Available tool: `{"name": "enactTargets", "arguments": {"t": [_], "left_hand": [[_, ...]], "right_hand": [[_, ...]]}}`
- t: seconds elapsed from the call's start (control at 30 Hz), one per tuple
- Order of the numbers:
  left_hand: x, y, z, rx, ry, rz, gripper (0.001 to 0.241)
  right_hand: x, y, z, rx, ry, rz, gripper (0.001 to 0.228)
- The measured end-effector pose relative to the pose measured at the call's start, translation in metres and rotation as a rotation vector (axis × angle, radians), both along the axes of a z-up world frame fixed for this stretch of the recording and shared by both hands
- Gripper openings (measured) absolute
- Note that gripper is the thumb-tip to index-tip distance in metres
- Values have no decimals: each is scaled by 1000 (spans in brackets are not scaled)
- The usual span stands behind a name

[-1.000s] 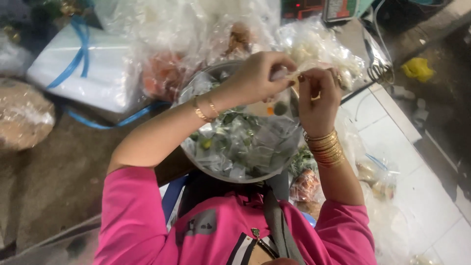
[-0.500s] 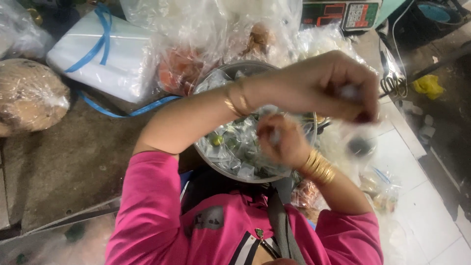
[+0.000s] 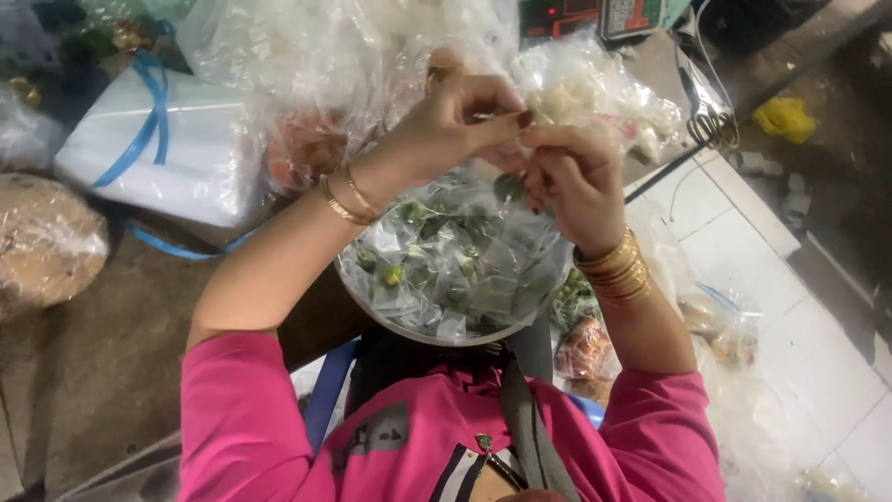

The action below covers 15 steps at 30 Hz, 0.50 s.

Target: Tying small plastic bags containing food items and placing them into a metal bowl for organization.

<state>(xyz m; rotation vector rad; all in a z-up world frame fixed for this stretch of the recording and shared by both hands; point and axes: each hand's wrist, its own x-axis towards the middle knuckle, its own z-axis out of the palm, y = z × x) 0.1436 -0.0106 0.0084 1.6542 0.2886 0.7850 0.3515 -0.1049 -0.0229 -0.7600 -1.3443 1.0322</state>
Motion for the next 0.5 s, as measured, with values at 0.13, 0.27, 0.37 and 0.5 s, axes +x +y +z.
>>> {"name": "enactTargets", "arguments": {"t": [0.13,0.27,0.37,0.5], "left_hand": [[1,4,-9,-101,67,-78,23],[-5,8,-8,-10,250,-43,17],[-10,9,-3,143,241,31,9],[-20,1,7,461,183,191,8]], "right_hand": [[8,14,-5,91,-286,71,19],[18,14,-11,295,-589,180,8],[25,20,-20,305,-474,142,19],[34,15,-27,-70,220,456,17]]}}
